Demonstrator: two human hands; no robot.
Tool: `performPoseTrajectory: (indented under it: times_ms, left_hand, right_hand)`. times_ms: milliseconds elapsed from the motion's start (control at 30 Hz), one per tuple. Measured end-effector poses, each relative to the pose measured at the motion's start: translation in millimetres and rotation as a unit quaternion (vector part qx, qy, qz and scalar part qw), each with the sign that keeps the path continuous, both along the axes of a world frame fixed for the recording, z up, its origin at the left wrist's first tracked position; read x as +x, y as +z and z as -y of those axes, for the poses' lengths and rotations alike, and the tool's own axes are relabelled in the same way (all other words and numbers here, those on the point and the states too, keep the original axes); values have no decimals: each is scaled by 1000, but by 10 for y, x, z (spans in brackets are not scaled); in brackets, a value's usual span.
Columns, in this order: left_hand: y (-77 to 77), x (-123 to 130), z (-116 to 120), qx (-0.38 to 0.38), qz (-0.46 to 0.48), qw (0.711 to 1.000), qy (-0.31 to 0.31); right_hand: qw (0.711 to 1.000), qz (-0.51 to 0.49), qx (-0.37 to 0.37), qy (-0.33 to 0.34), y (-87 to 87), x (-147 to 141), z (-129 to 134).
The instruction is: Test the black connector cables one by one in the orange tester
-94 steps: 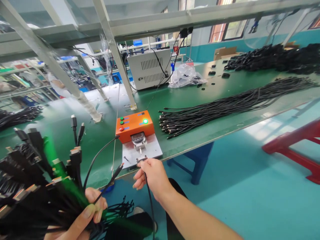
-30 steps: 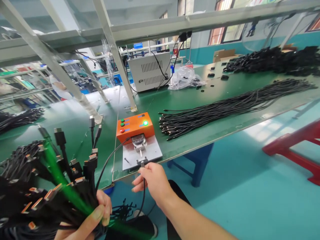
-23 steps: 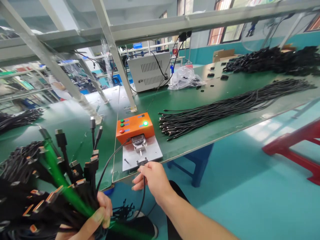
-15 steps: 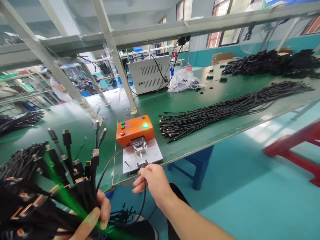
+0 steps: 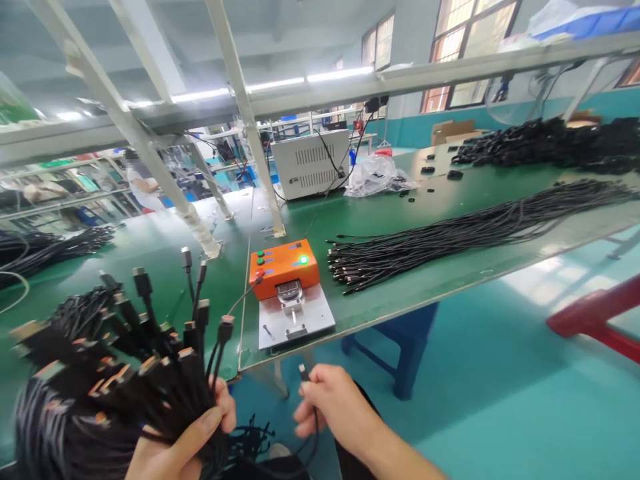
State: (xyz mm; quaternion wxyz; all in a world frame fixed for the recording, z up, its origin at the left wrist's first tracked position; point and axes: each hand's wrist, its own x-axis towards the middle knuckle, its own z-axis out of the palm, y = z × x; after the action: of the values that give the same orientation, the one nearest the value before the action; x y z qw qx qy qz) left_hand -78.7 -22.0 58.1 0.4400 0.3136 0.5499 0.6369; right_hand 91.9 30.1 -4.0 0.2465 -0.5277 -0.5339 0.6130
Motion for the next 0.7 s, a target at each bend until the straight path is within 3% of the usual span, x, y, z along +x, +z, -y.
performPoseTrajectory:
  times_ms: [67, 167, 200, 267, 333, 433, 533, 600, 700]
  left_hand:
    - [23, 3, 2, -8, 2, 1000, -27]
    - [29, -15, 13, -25, -15, 997, -72]
    - [19, -23, 17, -31, -24, 996, -83]
    - [-18, -29, 27, -38, -59, 992, -105]
    - [-70, -20, 35, -41, -110, 985, -128]
    - [-139, 3, 43, -48, -121, 984, -122]
    - [-140, -11, 53, -37, -72, 995, -51]
    - [-97, -41, 65, -26, -44, 999, -15]
    - [-28, -81, 79, -26, -43, 999, -10]
  right_hand:
    - [979, 177, 104, 10, 2, 152, 24]
    - [927, 277, 248, -51, 199, 257, 3]
    - [928, 240, 280, -58, 308, 240, 4]
    - [951, 57, 302, -40, 538, 133, 33]
    - [943, -114, 309, -49, 716, -32, 87]
    - [927, -272, 230, -115, 805, -238, 137]
    - [905, -365, 106, -189, 735, -258, 96]
    - [910, -360, 53, -199, 640, -185, 34]
    - [945, -296, -38, -137, 459, -83, -58]
